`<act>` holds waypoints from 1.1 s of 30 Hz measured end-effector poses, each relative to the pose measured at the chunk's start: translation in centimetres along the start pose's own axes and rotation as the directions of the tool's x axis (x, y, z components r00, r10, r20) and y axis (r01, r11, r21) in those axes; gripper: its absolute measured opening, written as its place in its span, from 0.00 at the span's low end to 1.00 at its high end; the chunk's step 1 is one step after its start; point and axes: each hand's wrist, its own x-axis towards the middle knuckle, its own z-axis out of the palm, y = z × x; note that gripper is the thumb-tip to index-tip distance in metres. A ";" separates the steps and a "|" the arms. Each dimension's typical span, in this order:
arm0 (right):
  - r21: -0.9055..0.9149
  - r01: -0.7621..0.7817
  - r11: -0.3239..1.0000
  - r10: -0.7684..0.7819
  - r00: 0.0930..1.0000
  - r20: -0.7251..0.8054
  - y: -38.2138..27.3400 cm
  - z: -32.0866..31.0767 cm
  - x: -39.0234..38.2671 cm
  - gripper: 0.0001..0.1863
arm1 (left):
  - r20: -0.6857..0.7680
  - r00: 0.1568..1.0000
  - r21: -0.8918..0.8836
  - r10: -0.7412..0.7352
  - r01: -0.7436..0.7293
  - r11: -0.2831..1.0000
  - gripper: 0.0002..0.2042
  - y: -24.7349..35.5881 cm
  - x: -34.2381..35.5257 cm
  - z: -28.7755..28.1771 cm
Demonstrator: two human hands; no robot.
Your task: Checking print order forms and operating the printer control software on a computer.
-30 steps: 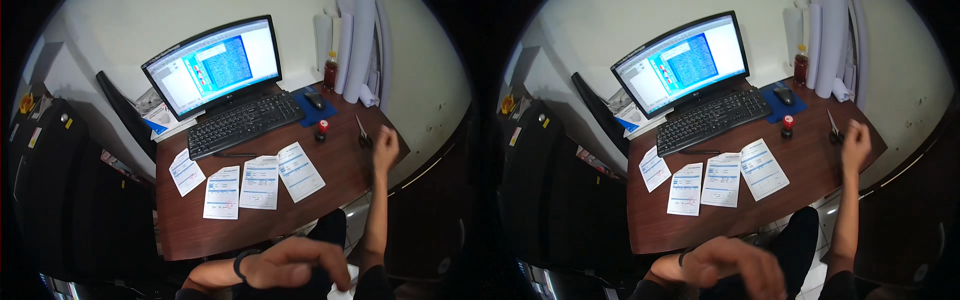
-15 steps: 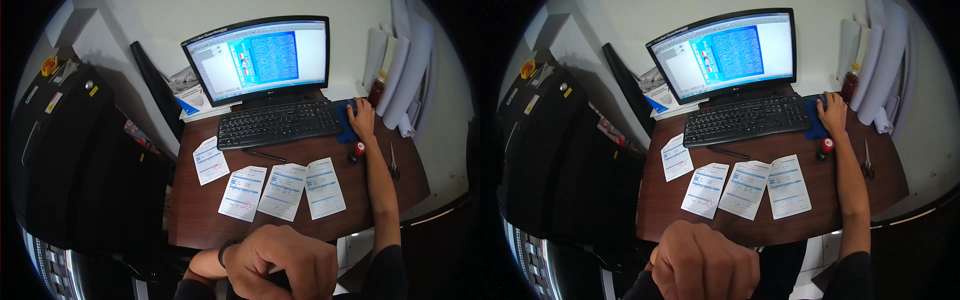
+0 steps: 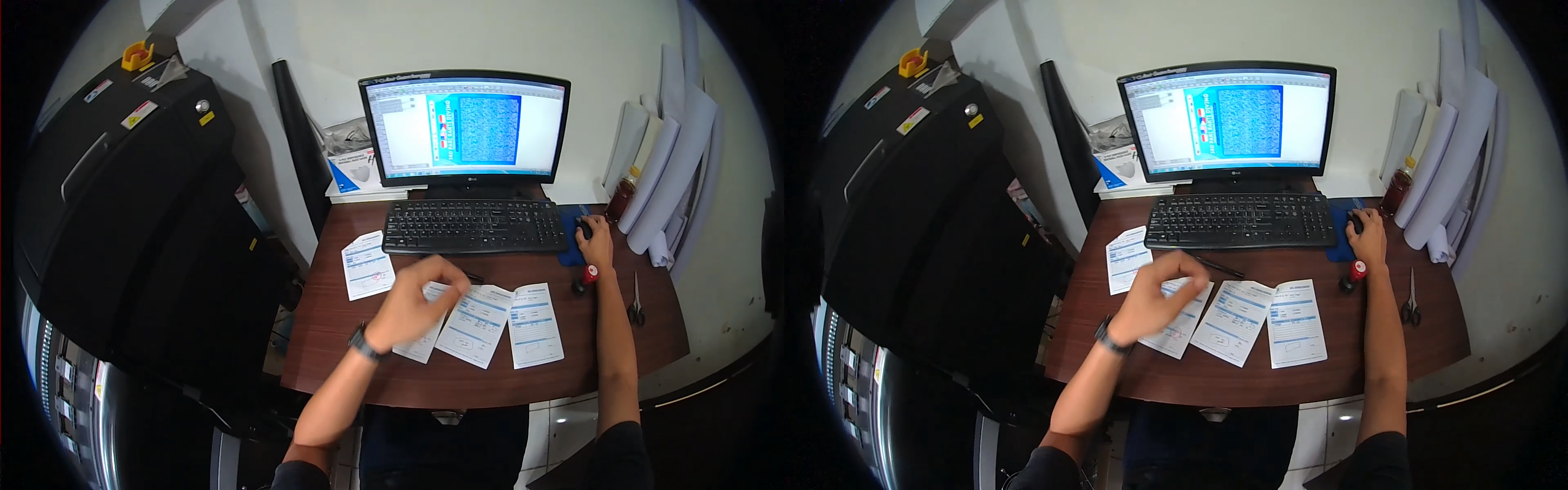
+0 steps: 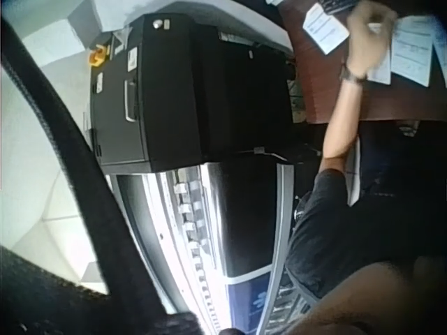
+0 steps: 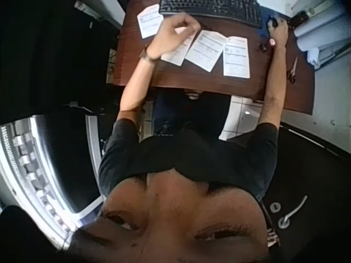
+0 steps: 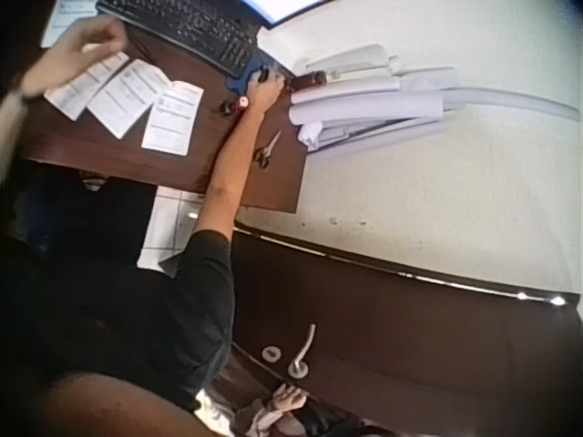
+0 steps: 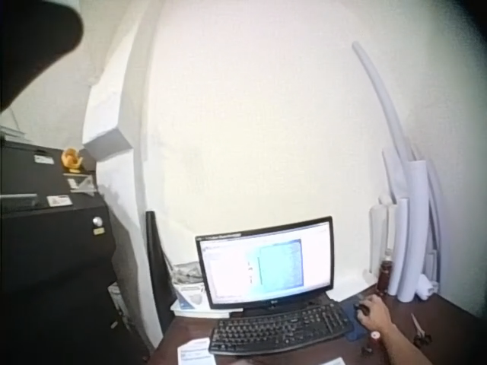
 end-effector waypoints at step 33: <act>0.020 0.011 1.000 -0.011 1.000 0.025 -0.1 0.6 0.0 0.21 | -0.288 0.954 0.707 0.085 0.152 0.691 0.19 -15.5 0.5 -3.5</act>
